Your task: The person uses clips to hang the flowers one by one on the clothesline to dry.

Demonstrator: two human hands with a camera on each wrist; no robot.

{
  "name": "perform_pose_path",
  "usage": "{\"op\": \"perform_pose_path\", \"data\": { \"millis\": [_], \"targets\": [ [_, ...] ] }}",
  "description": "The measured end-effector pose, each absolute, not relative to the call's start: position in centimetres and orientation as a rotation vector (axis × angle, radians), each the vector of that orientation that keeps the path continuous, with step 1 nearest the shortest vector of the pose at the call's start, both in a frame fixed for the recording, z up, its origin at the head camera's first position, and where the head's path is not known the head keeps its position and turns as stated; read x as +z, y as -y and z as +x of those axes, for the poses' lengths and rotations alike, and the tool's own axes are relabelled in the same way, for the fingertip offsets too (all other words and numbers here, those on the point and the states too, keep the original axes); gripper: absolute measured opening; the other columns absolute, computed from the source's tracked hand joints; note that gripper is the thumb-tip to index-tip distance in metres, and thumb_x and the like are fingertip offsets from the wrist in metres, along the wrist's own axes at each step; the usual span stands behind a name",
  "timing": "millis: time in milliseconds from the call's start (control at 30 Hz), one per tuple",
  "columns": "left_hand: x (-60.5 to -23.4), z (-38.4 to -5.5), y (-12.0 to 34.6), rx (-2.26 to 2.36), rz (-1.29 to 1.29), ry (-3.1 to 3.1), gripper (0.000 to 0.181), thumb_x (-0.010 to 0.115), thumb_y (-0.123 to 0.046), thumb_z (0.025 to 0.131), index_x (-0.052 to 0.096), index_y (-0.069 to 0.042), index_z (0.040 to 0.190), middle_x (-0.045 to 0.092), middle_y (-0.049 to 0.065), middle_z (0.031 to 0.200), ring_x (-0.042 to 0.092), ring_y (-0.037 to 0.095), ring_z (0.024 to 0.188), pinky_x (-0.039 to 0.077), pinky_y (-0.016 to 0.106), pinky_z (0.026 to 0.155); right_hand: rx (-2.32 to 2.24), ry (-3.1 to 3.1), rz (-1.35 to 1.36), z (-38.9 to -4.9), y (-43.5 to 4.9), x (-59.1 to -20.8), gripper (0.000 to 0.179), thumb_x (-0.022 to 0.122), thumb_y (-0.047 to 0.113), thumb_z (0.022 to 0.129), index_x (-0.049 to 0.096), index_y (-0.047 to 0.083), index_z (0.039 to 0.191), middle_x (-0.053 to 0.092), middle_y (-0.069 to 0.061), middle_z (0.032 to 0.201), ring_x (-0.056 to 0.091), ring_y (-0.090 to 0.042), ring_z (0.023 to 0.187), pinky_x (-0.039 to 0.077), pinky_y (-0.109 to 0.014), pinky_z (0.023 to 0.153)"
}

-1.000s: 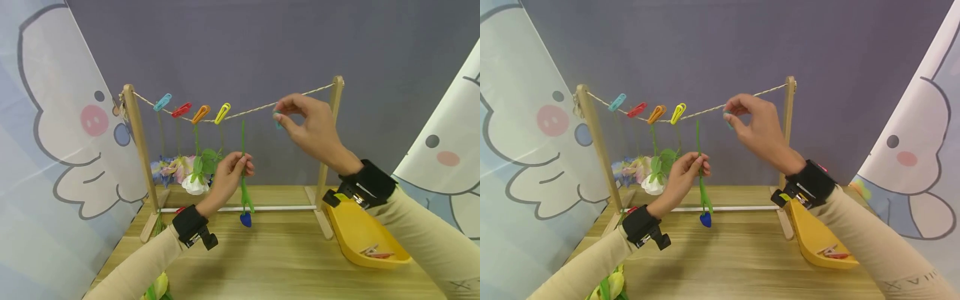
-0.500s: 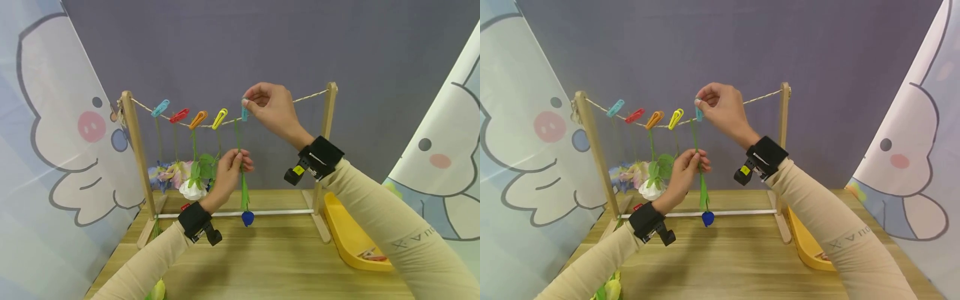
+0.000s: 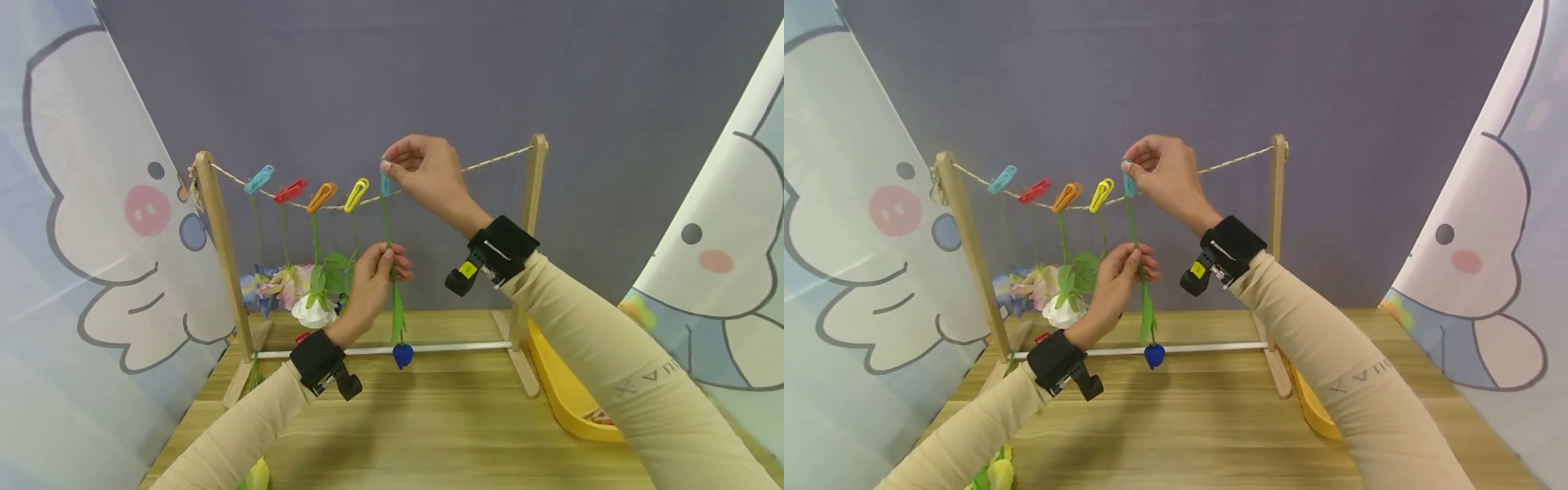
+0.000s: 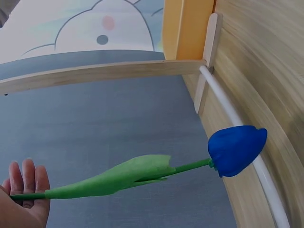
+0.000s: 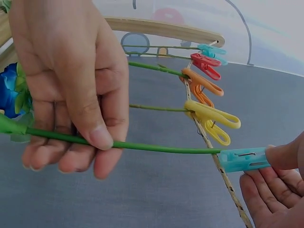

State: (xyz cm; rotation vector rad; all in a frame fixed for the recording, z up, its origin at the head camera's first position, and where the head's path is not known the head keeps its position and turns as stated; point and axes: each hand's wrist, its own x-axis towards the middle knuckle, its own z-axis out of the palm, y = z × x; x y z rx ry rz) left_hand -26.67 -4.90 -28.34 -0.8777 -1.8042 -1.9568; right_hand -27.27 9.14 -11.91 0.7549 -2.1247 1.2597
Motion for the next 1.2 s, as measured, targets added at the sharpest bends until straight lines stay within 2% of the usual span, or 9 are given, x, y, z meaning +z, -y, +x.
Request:
{"op": "perform_pose_path", "data": {
  "millis": [200, 400, 633, 767, 900, 1067, 1200],
  "targets": [
    [-28.0, -26.7, 5.2, -2.006, -0.821, 1.817, 0.026, 0.040, -0.009, 0.113, 0.061, 0.004, 0.120, 0.065, 0.027, 0.102, 0.069, 0.039, 0.086, 0.061, 0.045, 0.084, 1.305, 2.143, 0.753, -27.4, -8.4, -12.2, 0.010, 0.077, 0.016, 0.095, 0.073, 0.009, 0.101, 0.074, -0.001, 0.094, 0.072, -0.021, 0.090, 0.053, -0.029, 0.072],
    [-27.9, -26.8, 5.3, -2.060, -0.805, 1.841, 0.027, 0.040, -0.010, 0.113, 0.061, 0.004, 0.121, 0.065, 0.026, 0.103, 0.068, 0.040, 0.089, 0.060, 0.045, 0.087, 1.232, 2.162, 0.773, -27.6, -8.0, -12.5, 0.010, 0.076, 0.016, 0.096, 0.073, 0.009, 0.101, 0.074, -0.001, 0.094, 0.070, -0.011, 0.084, 0.055, -0.028, 0.074],
    [-27.9, -26.9, 5.7, -2.055, -0.818, 1.840, 0.027, 0.040, -0.011, 0.113, 0.062, 0.003, 0.122, 0.066, 0.025, 0.104, 0.069, 0.035, 0.089, 0.060, 0.045, 0.088, 1.180, 2.182, 0.787, -27.6, -7.8, -12.6, 0.013, 0.075, 0.017, 0.096, 0.075, 0.009, 0.106, 0.075, -0.002, 0.099, 0.070, -0.011, 0.086, 0.055, -0.029, 0.076],
    [-28.0, -26.7, 6.1, -2.008, -0.806, 1.892, 0.026, 0.044, -0.010, 0.112, 0.062, 0.003, 0.125, 0.068, 0.025, 0.111, 0.069, 0.038, 0.100, 0.057, 0.043, 0.094, 1.126, 2.210, 0.794, -27.5, -7.9, -12.7, 0.017, 0.073, 0.019, 0.098, 0.075, 0.008, 0.112, 0.076, -0.002, 0.103, 0.071, -0.011, 0.089, 0.056, -0.027, 0.079],
    [-28.3, -25.9, 6.8, -1.865, -0.755, 2.027, 0.030, 0.050, -0.008, 0.110, 0.057, 0.002, 0.137, 0.068, 0.021, 0.126, 0.064, 0.037, 0.119, 0.052, 0.043, 0.104, 1.078, 2.219, 0.806, -27.4, -8.3, -12.9, 0.022, 0.071, 0.019, 0.099, 0.074, 0.007, 0.117, 0.076, -0.003, 0.107, 0.071, -0.011, 0.094, 0.056, -0.025, 0.083],
    [-28.6, -24.5, 7.7, -1.711, -0.676, 2.177, 0.049, 0.057, -0.010, 0.107, 0.043, 0.003, 0.152, 0.054, 0.017, 0.149, 0.050, 0.033, 0.140, 0.043, 0.042, 0.114, 1.016, 2.147, 0.834, -27.2, -8.7, -13.3, 0.023, 0.068, 0.013, 0.099, 0.073, 0.003, 0.120, 0.075, -0.006, 0.111, 0.072, -0.013, 0.098, 0.056, -0.022, 0.087],
    [-28.7, -23.5, 8.4, -1.674, -0.694, 2.224, 0.059, 0.063, -0.012, 0.105, 0.037, 0.001, 0.156, 0.044, 0.018, 0.157, 0.045, 0.031, 0.144, 0.041, 0.040, 0.116, 0.932, 2.041, 0.870, -26.7, -9.2, -13.9, 0.024, 0.066, 0.009, 0.100, 0.072, 0.002, 0.122, 0.074, -0.007, 0.115, 0.071, -0.014, 0.102, 0.055, -0.023, 0.091]
  ]
}}
